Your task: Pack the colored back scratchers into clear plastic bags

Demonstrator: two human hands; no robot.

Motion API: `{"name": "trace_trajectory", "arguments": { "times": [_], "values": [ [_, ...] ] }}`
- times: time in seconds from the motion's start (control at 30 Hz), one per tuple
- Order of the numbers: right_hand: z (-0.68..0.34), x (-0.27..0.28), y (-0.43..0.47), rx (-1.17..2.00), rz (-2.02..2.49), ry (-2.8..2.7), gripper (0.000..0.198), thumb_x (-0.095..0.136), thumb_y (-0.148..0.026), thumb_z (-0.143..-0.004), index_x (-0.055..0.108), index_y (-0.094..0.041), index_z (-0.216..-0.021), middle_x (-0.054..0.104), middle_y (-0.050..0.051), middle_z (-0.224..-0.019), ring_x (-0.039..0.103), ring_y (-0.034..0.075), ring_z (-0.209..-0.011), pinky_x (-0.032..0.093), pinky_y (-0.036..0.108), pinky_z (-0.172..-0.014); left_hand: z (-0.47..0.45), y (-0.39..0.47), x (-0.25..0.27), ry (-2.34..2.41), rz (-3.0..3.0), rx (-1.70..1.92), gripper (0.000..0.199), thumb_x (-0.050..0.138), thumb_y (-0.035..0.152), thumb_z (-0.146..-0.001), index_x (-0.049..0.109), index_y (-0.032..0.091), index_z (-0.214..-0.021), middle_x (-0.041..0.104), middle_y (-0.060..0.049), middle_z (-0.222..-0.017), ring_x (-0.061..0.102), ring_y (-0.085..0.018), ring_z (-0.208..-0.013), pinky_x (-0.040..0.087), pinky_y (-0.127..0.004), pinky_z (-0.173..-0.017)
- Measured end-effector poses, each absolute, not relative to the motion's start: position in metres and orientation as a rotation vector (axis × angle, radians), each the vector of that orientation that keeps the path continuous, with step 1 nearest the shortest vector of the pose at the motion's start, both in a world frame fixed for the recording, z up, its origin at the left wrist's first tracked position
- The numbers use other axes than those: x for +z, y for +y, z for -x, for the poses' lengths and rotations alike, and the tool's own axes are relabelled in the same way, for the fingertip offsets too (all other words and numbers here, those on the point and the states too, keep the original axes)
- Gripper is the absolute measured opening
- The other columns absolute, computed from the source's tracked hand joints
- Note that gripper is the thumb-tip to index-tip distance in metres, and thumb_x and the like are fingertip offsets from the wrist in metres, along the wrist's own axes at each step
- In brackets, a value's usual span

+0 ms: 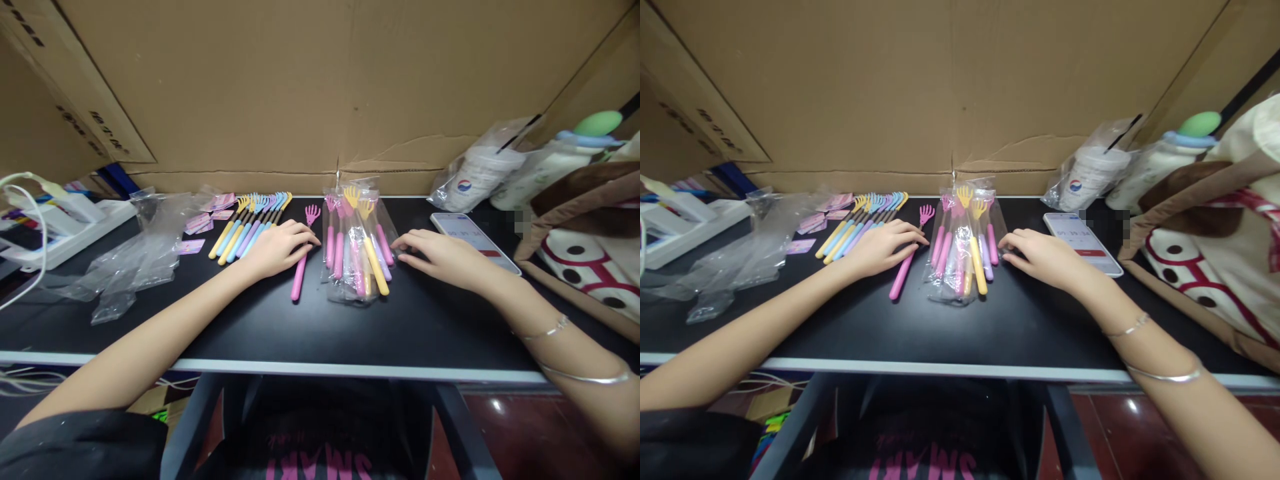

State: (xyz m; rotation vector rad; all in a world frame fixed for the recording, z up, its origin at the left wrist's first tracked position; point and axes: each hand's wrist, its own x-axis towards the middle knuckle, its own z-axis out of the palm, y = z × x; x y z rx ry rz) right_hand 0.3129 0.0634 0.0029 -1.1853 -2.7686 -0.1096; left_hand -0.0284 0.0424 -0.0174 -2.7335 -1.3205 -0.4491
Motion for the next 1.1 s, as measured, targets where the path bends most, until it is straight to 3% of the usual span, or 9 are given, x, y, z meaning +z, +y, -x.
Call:
{"name": "trace_trajectory", "arguments": {
  "times": [0.2,0.47,0.8,1.1],
  "values": [
    [-0.312,0.005,0.062,-0.186,1.221,-2.700,0.029,0.039,-0.036,-0.094,0.063,-0.022,-0.102,0.068,0.009,-0.096,0.063,0.026,-0.086,0.048,0.038,-0.069,0.029,0.043,-0.019,-1.360,2.722,-0.442,0.035,0.035,0.032,-0.099,0.064,0.023,-0.116,0.063,-0.005,-0.119,0.056,-0.020,-0.110,0.046,-0.034,-0.094],
    [-0.280,0.018,0.056,-0.046,0.908,-2.570,0.023,0.042,-0.029,-0.095,0.064,-0.023,-0.099,0.068,0.009,-0.103,0.057,0.026,-0.101,0.047,0.041,-0.087,0.028,0.043,-0.022,-1.400,2.747,-0.473,0.036,0.032,0.033,-0.100,0.061,0.022,-0.117,0.063,-0.004,-0.121,0.057,-0.020,-0.110,0.044,-0.033,-0.095],
    [-0.220,-0.001,0.069,-0.046,0.692,-2.764,0.041,0.042,-0.039,-0.098,0.063,-0.014,-0.122,0.061,0.013,-0.132,0.051,0.027,-0.125,0.037,0.044,-0.107,0.024,0.040,-0.021,-1.419,2.706,-0.500,0.033,0.035,0.031,-0.100,0.060,0.021,-0.119,0.064,-0.005,-0.117,0.060,-0.020,-0.107,0.047,-0.032,-0.092],
    [-0.213,-0.013,0.076,-0.032,0.738,-2.844,0.047,0.033,-0.043,-0.100,0.062,-0.020,-0.128,0.057,0.012,-0.139,0.048,0.029,-0.129,0.032,0.052,-0.108,0.025,0.042,-0.022,-1.393,2.723,-0.489,0.033,0.035,0.031,-0.100,0.062,0.020,-0.115,0.064,-0.005,-0.118,0.059,-0.020,-0.108,0.046,-0.034,-0.094]
  ]
}}
